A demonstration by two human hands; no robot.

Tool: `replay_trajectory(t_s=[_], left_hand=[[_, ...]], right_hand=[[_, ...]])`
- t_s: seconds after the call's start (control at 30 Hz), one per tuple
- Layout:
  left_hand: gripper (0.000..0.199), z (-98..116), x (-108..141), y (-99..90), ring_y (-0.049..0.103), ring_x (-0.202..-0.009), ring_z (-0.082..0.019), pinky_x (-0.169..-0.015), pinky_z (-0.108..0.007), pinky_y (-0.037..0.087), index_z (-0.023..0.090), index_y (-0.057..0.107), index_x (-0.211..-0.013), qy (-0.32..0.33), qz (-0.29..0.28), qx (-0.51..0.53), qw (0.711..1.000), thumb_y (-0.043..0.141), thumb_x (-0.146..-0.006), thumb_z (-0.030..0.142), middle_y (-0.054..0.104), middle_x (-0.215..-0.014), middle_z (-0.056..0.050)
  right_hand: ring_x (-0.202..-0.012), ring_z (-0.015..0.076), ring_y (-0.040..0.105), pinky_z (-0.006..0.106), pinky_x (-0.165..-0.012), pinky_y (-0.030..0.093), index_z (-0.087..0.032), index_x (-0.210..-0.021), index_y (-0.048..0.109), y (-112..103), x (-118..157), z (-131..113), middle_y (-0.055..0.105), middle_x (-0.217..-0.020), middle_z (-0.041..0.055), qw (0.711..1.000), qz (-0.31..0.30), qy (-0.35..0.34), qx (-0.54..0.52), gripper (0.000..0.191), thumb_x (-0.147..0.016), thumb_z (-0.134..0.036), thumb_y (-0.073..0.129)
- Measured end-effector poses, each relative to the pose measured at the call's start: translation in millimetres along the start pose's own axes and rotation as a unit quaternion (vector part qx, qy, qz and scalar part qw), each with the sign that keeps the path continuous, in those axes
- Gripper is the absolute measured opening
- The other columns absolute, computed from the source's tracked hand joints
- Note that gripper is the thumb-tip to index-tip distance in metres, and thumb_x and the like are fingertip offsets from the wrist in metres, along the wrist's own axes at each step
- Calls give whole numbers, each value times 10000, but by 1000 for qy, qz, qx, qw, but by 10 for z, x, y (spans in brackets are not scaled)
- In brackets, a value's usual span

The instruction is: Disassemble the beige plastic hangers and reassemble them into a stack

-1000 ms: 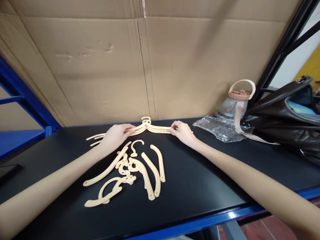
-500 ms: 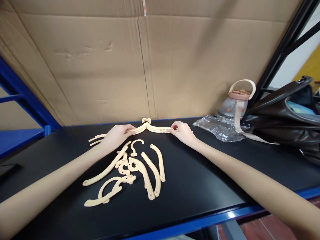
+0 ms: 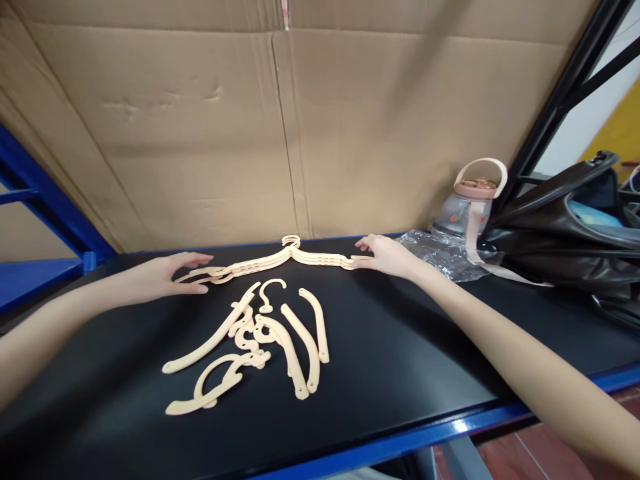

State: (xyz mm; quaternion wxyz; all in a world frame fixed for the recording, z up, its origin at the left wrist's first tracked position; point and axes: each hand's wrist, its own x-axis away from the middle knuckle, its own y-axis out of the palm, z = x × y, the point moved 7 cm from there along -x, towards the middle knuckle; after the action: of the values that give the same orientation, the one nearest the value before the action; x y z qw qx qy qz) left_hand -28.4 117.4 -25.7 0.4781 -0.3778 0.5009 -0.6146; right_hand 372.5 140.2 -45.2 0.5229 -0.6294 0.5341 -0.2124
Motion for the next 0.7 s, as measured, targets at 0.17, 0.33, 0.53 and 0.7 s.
replay_trajectory(t_s=[0.17,0.33,0.53,0.7], left_hand=[[681,-121,20,49,594,-1070,-304,-903,-340,450,179,567,-1184,-17,7,-19,1000,604,-632,577,642,-1176,-119],[595,-128,8,42,606,-1009,-292,-863,-315,446,179,596,-1121,-7,22,-35,999,581,-670,567,653,-1121,-106],[425,-112,50,46,626,-777,-247,-679,-283,434,210,614,-1023,-1,26,-34,999,574,-757,538,689,-807,-8],[343,-102,41,48,619,-650,-247,-558,-300,370,266,610,-805,-3,50,-91,995,512,-766,593,664,-682,-16]], right_hand=[[-727,201,630,294,-646,455,-171,-1067,635,68,3,88,684,-849,44,999,-44,11,26,503,-697,-508,687],[-651,171,605,257,-564,401,-190,-921,652,63,8,115,668,-755,15,997,-63,18,40,325,-722,-447,673],[-545,141,575,244,-514,378,-207,-773,618,98,3,143,645,-632,-20,996,-74,30,42,155,-775,-362,605],[-529,141,583,247,-513,388,-213,-746,593,128,-10,177,635,-587,-34,995,-79,36,43,131,-776,-341,592]])
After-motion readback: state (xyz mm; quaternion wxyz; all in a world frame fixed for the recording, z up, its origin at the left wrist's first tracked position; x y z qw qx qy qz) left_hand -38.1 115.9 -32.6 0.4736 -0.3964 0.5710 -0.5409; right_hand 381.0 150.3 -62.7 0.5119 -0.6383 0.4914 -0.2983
